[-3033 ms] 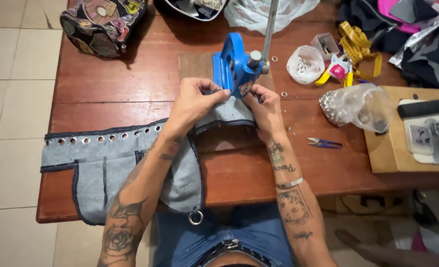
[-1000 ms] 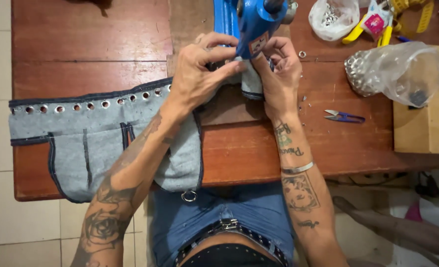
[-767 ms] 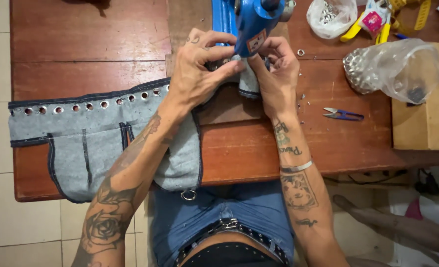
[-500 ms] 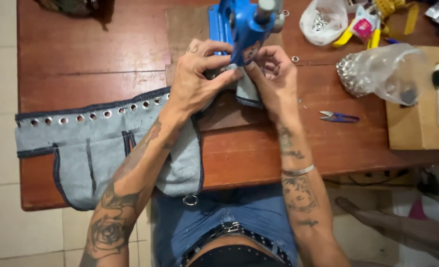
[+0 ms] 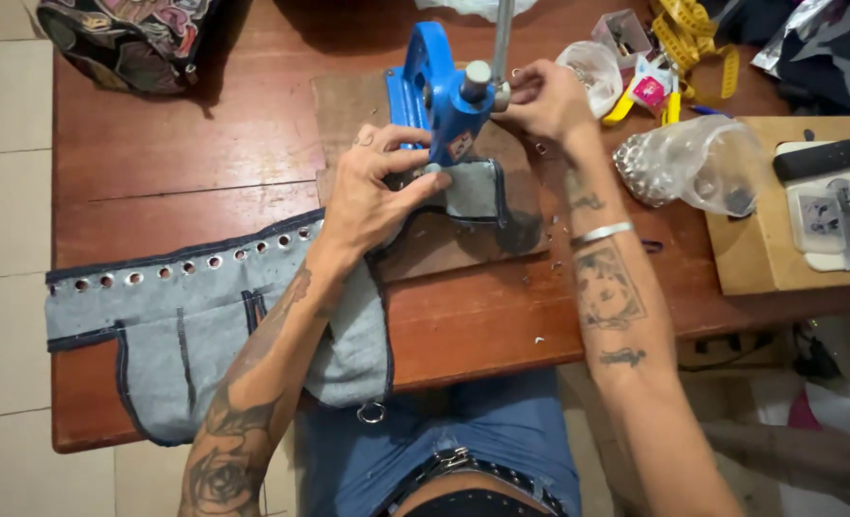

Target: Installing metal grommets into a denim garment using a manual press

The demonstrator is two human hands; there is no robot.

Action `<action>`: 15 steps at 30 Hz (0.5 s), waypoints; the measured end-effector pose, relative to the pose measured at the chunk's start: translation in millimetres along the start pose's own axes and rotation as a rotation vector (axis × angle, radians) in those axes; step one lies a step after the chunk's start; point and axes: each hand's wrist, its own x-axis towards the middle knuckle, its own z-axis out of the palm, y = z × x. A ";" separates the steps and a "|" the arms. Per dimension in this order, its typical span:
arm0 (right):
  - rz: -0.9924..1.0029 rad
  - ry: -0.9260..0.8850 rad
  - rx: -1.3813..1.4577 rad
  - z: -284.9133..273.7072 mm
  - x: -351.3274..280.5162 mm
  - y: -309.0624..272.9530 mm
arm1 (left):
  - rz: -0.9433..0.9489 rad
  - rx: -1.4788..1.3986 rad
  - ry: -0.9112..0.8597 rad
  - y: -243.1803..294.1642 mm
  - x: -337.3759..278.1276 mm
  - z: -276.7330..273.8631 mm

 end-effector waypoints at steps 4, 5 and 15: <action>-0.107 -0.081 -0.066 -18.8 -14.0 17.6 | -0.010 -0.016 0.021 -2.3 -2.7 2.2; -0.076 -0.033 -0.040 -23.2 -24.1 9.3 | -0.006 -0.014 0.023 -3.6 -3.1 2.9; 0.105 -0.014 -0.272 -22.3 -34.8 -31.2 | 0.015 -0.013 0.027 -10.5 -3.1 5.6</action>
